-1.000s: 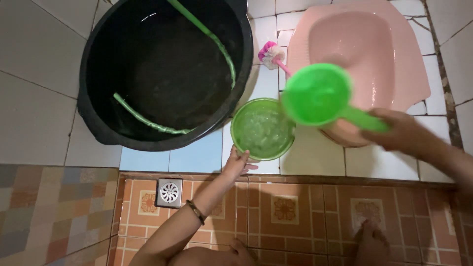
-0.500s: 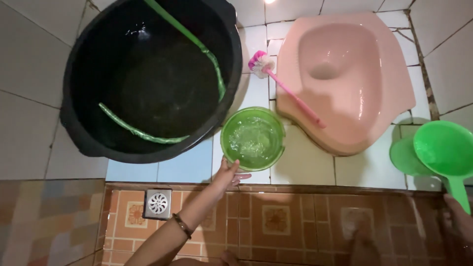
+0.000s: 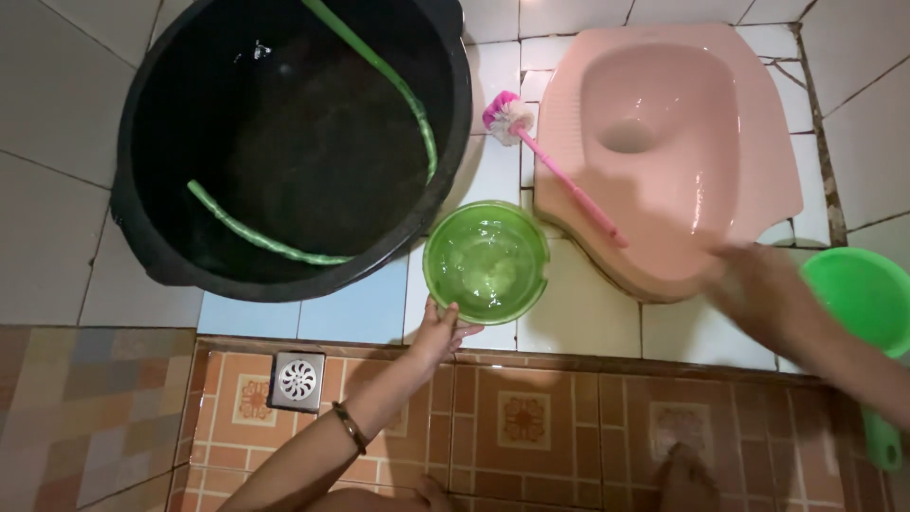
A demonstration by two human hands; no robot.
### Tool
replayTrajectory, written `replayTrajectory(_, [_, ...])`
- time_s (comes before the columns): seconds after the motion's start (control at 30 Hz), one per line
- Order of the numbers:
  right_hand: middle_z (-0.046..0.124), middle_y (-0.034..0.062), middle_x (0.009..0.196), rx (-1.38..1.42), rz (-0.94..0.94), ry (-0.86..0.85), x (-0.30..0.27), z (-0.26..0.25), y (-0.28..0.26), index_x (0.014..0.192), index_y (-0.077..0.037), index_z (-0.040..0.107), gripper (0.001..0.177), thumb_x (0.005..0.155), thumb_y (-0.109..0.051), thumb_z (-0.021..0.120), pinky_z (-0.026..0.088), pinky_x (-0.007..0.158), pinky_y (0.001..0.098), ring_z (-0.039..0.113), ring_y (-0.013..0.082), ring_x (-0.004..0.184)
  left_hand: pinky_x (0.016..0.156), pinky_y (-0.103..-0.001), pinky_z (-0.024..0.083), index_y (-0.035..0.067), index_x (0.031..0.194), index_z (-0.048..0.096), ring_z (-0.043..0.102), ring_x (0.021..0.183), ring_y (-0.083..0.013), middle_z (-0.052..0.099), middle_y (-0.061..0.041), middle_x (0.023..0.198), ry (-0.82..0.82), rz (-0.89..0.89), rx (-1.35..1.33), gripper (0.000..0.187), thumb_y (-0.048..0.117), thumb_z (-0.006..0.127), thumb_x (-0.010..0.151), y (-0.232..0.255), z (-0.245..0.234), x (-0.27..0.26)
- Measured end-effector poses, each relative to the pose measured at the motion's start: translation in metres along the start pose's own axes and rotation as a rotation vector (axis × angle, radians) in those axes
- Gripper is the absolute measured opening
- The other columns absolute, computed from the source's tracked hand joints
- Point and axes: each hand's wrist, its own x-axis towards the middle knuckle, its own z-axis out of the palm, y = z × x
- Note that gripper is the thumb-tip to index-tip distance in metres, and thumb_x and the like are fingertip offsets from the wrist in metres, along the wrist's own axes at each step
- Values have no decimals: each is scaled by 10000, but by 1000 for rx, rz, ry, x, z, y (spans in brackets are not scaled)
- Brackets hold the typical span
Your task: Cleaning a small bowl and a squat toilet using water and a brush.
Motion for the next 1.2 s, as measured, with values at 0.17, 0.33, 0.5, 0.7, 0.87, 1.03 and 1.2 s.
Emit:
replayTrajectory(0.17, [610, 244, 1258, 43, -102, -191, 127, 45, -95, 1564, -98, 296, 819, 917, -496, 601, 529, 917, 518, 618, 402, 1116, 447, -168, 466, 293, 1594, -12, 769, 1026, -181, 637, -172, 1394, 13, -26, 70, 637, 282, 339, 1063, 11, 1, -6])
replayTrajectory(0.33, [684, 271, 1109, 224, 7, -223, 171, 116, -85, 1530, -70, 382, 557, 1041, -332, 437, 544, 849, 551, 682, 444, 961, 492, -206, 463, 253, 1593, -11, 768, 1030, -240, 636, -207, 1381, -33, 30, 40, 637, 282, 355, 1072, -13, -7, 11])
replayTrajectory(0.5, [739, 222, 1064, 189, -59, -236, 128, -38, -81, 1507, -185, 445, 451, 1082, -332, 406, 565, 822, 528, 710, 405, 901, 973, -388, 608, 236, 1581, -56, 749, 1074, -330, 532, -184, 1441, -74, 42, -9, 650, 288, 369, 1091, -10, -8, 17])
replayTrajectory(0.7, [761, 120, 958, 58, -409, -185, 68, -125, -130, 1523, -411, 379, 597, 949, -356, 532, 616, 663, 450, 741, 307, 710, 1080, -419, 541, 232, 1579, -114, 753, 1058, -298, 561, -271, 1467, -111, 59, 107, 678, 359, 313, 1067, 14, 6, -7])
replayTrajectory(0.87, [643, 75, 837, -452, -296, -404, 50, -175, -204, 1603, -466, 171, 677, 1018, -270, 450, 588, 515, 402, 700, 238, 598, 1059, -429, 567, 183, 1573, -17, 760, 1010, -365, 486, -282, 1485, -124, 108, -30, 611, 284, 324, 1077, -13, -6, 23])
replayTrajectory(1.03, [667, 71, 787, -512, -505, -438, 61, -133, -231, 1519, -311, 377, 487, 1050, -210, 460, 585, 511, 394, 709, 235, 632, 895, -405, 616, 170, 1544, 51, 757, 926, -349, 538, -296, 1440, -97, 128, 2, 529, 271, 269, 1073, 13, 10, -5])
replayTrajectory(1.2, [717, 123, 893, -561, -713, -203, 96, -80, -243, 1207, -53, 670, 294, 1005, -220, 536, 603, 558, 371, 718, 259, 796, 822, -378, 623, 101, 1512, 128, 762, 875, -400, 514, -269, 1449, -27, 129, -63, 483, 150, 301, 1064, 1, 8, 20])
